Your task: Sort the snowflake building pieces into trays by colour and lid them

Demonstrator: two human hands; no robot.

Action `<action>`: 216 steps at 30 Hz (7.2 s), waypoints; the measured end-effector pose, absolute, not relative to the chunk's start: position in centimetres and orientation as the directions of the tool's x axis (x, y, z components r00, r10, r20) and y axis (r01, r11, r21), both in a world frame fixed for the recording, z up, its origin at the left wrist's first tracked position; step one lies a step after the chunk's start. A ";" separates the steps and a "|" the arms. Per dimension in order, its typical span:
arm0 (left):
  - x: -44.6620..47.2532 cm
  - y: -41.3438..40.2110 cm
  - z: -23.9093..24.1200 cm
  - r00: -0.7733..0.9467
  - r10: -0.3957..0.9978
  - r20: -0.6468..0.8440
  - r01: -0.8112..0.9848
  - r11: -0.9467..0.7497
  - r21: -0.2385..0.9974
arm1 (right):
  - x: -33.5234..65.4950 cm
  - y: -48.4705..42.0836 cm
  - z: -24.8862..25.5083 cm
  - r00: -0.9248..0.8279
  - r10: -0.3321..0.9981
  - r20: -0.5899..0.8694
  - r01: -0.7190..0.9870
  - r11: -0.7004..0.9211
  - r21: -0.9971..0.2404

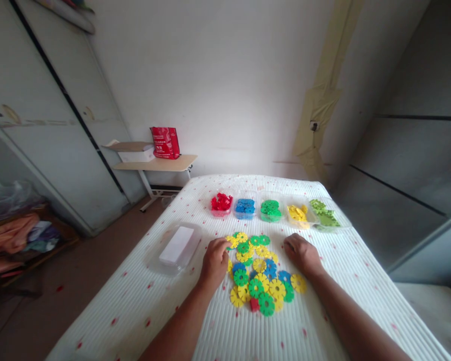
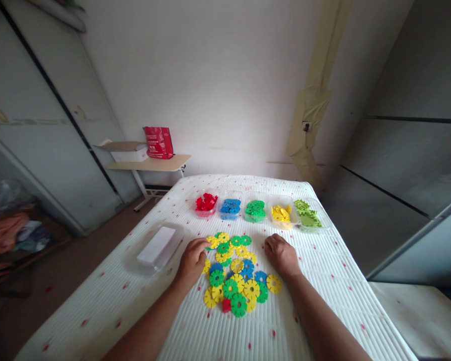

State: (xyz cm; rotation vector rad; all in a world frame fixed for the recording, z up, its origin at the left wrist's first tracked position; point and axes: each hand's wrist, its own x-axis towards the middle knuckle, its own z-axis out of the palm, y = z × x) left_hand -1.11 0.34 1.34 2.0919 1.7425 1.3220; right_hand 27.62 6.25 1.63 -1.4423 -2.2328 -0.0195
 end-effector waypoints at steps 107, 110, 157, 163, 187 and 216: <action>-2.6 1.5 -0.1 -0.206 0.858 0.470 0.529 -0.306 0.792 | 18.6 10.2 6.8 -0.563 0.825 -0.054 0.816 0.544 -0.197; -2.6 1.5 0.0 -0.201 0.854 0.480 0.537 -0.314 0.783 | 19.9 10.0 7.8 -0.549 0.835 -0.033 0.809 0.522 -0.270; -2.6 1.6 0.0 -0.185 0.865 0.467 0.552 -0.301 0.777 | 29.0 8.4 10.2 -0.219 0.949 0.227 0.834 0.303 -0.461; -2.5 1.7 -0.2 -0.166 0.856 0.489 0.567 -0.323 0.758 | 30.2 1.3 8.0 -0.501 0.859 -0.108 0.745 0.365 -0.558; -2.4 1.5 0.1 -0.182 0.860 0.476 0.579 -0.297 0.759 | 24.4 4.4 7.2 -0.654 0.748 -0.116 0.746 0.610 -0.269; -2.4 1.5 0.3 -0.196 0.873 0.446 0.579 -0.264 0.771 | 28.1 10.4 11.1 -0.233 0.910 0.343 0.959 0.274 -0.076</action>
